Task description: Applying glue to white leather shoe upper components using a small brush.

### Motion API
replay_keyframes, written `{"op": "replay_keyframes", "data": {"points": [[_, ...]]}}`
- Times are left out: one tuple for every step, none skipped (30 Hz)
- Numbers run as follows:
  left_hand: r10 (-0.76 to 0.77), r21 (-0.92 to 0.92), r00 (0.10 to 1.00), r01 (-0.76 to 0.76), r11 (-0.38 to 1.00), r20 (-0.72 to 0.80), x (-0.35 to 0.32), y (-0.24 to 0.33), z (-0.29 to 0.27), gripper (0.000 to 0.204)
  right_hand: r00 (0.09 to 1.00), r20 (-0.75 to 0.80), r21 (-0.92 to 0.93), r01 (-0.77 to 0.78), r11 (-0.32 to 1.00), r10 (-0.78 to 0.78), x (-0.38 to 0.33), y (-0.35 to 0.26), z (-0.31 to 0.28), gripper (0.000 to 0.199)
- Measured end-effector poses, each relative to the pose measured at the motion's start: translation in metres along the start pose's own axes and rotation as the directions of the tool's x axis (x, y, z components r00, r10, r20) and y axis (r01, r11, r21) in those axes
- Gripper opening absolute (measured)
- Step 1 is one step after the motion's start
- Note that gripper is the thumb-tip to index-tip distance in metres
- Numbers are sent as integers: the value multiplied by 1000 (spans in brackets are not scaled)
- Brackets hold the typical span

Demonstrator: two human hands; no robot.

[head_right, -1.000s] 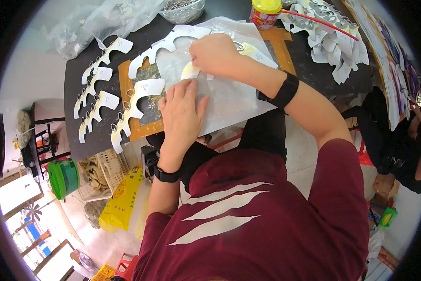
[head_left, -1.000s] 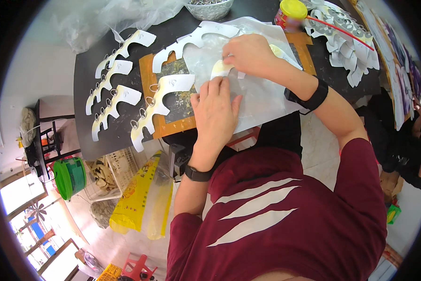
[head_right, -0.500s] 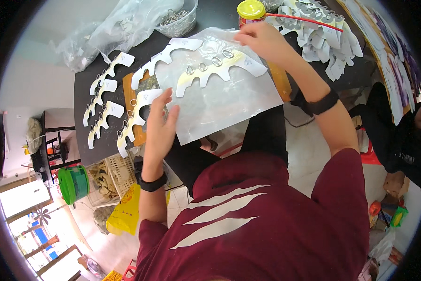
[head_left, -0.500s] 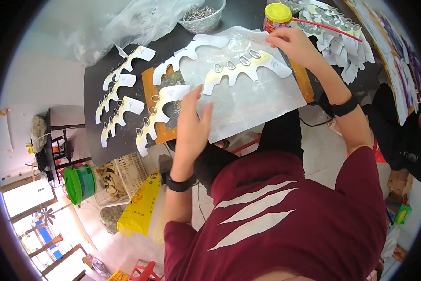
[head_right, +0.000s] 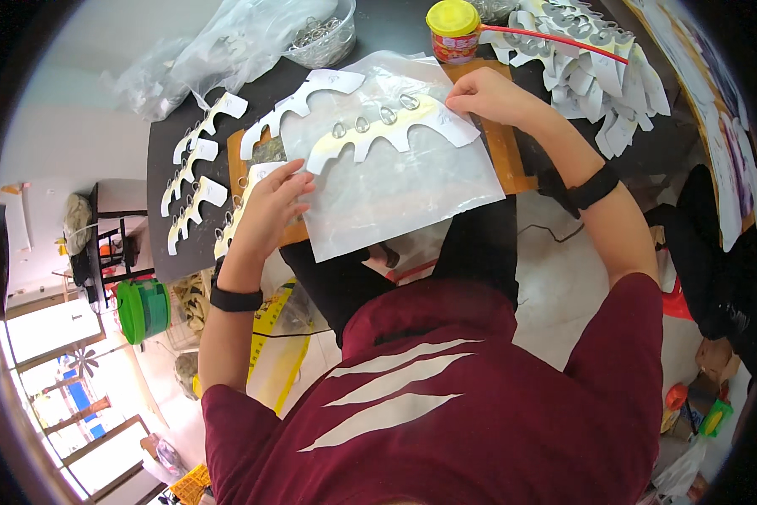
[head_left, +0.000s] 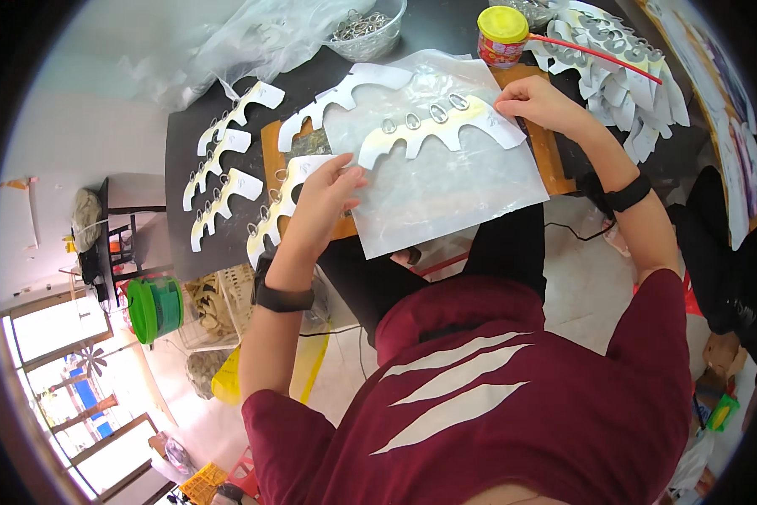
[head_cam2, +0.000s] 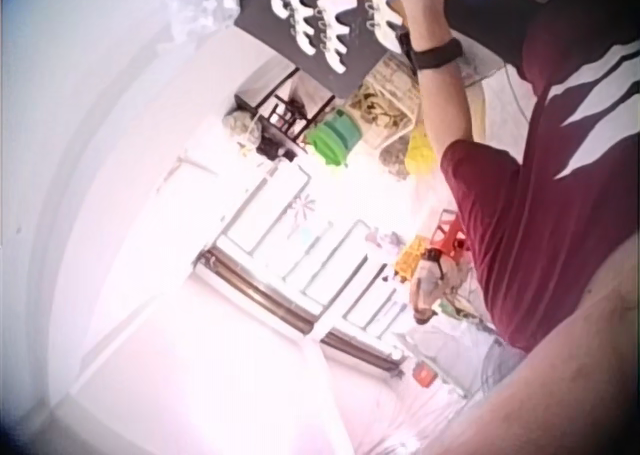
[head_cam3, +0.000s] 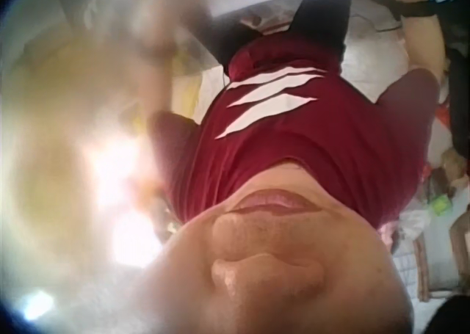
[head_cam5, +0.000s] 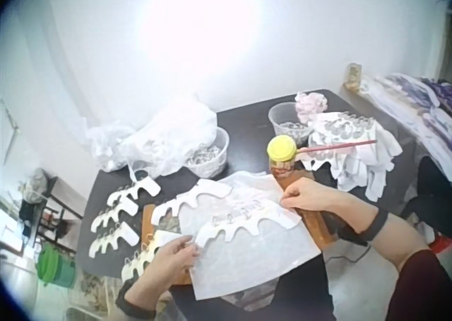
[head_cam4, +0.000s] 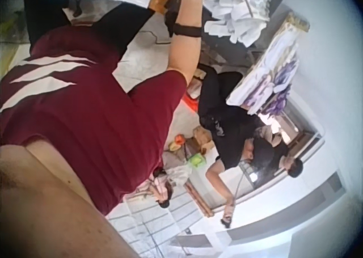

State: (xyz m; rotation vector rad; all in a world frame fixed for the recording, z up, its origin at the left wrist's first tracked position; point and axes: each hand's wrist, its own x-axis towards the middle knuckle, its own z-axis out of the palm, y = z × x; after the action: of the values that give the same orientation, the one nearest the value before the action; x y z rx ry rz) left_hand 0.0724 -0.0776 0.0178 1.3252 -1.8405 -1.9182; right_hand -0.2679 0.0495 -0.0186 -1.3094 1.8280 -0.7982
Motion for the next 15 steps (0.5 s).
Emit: {"op": "replay_keyframes", "data": {"points": [[-35, 2, 999, 35, 999, 5, 2, 3, 2, 53, 1000, -1, 5, 7, 1000, -7, 1, 2, 0, 21], [-42, -17, 999, 42, 999, 0, 3, 4, 3, 50, 1000, 0, 9, 17, 1000, -17, 3, -3, 1, 20], [-49, -36, 999, 49, 998, -5, 5, 4, 4, 48, 1000, 0, 20, -17, 1000, 17, 2, -8, 1, 19], [-57, -54, 998, 56, 997, -10, 7, 5, 4, 46, 999, 1, 30, -52, 998, 52, -1, -14, 0, 17], [-56, 4, 998, 56, 998, -25, 9, 7, 5, 44, 996, -2, 40, -88, 995, 88, -3, -20, -1, 16], [-55, 61, 998, 58, 996, -39, 11, 11, 5, 43, 997, -10, 60, -75, 995, 76, -2, -17, 0, 16], [-54, 119, 997, 60, 991, -54, 14, 13, 5, 42, 998, -18, 81, -63, 995, 64, -1, -10, 1, 15], [-14, 152, 998, 23, 988, -57, 16, 13, 4, 38, 999, -21, 101, -43, 994, 46, 0, -9, 1, 14], [25, 186, 998, -14, 983, -58, 20, 11, 4, 36, 999, -16, 112, -40, 993, 42, 1, -9, 0, 14], [64, 219, 996, -49, 974, -58, 23, 9, 4, 33, 999, -10, 123, -37, 992, 39, 1, -10, 0, 14], [95, 246, 994, -78, 966, -57, 25, 9, 4, 32, 999, -8, 133, -35, 991, 36, 0, -11, -1, 14], [125, 273, 991, -105, 956, -56, 26, 9, 5, 32, 1000, -16, 159, -24, 987, 27, 0, -10, 0, 14], [155, 300, 986, -132, 945, -54, 27, 9, 5, 31, 999, -10, 168, -33, 985, 35, 0, -11, 1, 14], [196, 307, 979, -172, 936, -50, 29, 7, 6, 30, 999, -6, 175, -43, 984, 45, -2, -15, 1, 14], [230, 339, 972, -198, 920, -55, 30, 6, 6, 30, 999, -1, 182, -53, 982, 54, -3, -17, 1, 14]]}}
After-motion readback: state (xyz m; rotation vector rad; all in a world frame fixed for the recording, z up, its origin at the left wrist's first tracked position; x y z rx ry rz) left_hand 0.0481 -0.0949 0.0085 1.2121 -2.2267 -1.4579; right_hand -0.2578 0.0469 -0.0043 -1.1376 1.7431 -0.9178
